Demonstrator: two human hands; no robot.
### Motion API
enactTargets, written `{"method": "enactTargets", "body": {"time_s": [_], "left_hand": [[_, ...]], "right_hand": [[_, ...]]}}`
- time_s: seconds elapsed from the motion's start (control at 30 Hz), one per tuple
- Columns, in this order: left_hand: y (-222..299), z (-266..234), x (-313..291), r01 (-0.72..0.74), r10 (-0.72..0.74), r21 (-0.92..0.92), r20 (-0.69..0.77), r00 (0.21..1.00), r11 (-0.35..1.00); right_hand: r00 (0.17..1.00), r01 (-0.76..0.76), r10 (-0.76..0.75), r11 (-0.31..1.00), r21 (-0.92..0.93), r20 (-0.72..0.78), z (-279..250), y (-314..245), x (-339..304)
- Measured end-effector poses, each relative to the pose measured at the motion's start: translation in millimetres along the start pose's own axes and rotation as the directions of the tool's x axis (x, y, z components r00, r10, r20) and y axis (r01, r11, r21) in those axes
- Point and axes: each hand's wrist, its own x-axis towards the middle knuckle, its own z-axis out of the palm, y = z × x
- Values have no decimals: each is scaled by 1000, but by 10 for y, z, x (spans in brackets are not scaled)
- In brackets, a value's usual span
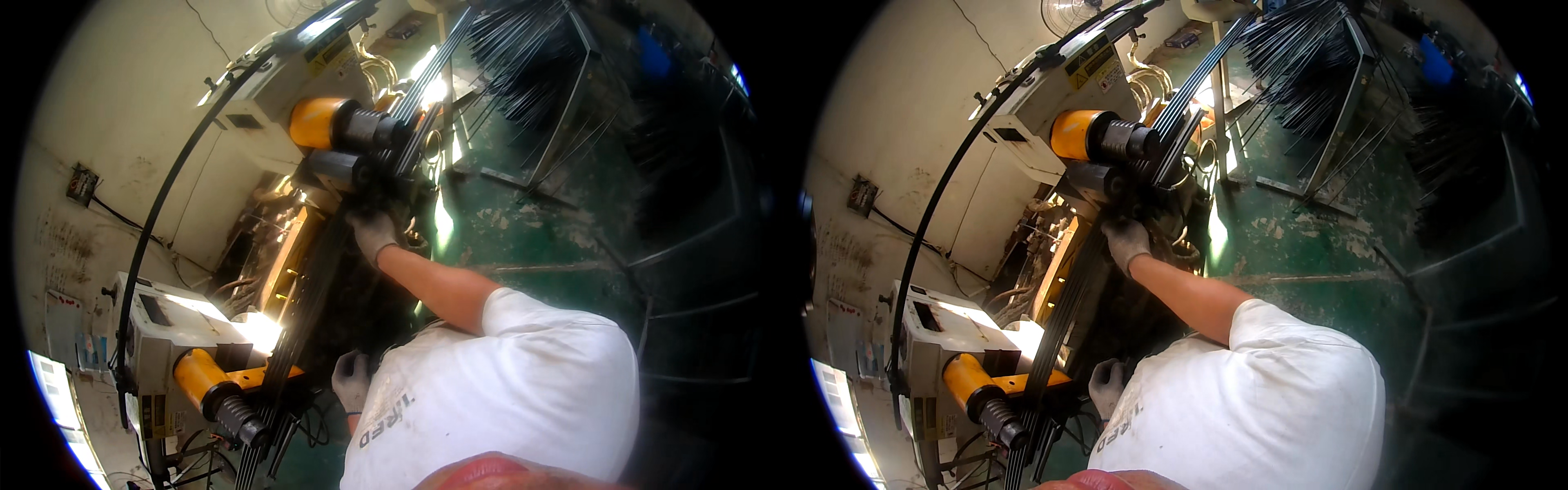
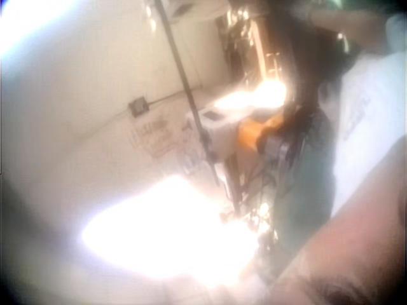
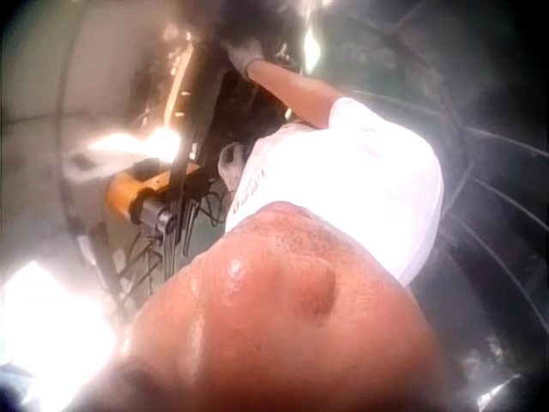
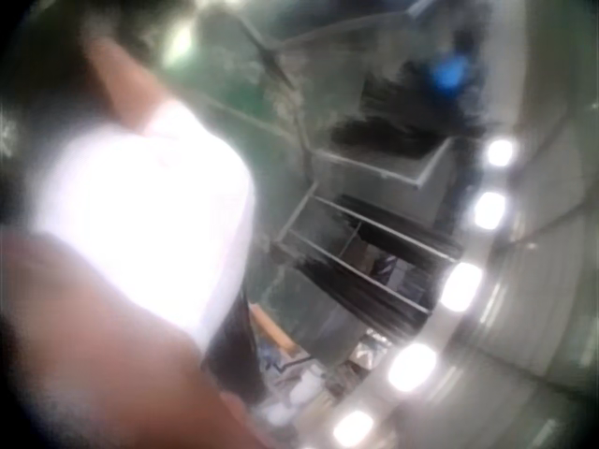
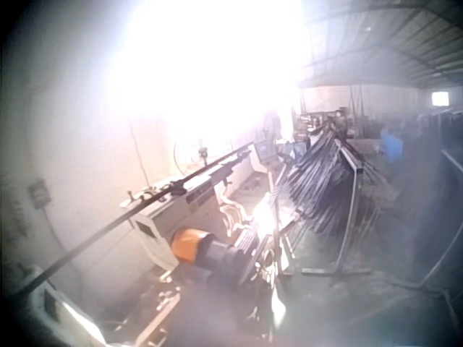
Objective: The person picks up several thin metal bars from a stack, places them into a bending machine to shape them into a frame, and then removes the finished frame.
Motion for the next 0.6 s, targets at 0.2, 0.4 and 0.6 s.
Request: {"method": "enactTargets", "body": {"time_s": [0.2,0.4,0.6], "left_hand": [[-102,-73,-38,35,-34,-72,5,999,997],[67,-140,-162,24,-28,-67,-55,998,997],[-130,-234,-131,23,-26,-49,-51,998,999]], "right_hand": [[994,-56,53,998,-26,-99,61,137,212],[972,-147,190,950,275,-137,187,-182,-294],[956,-146,182,976,163,-230,180,-61,14]]}}
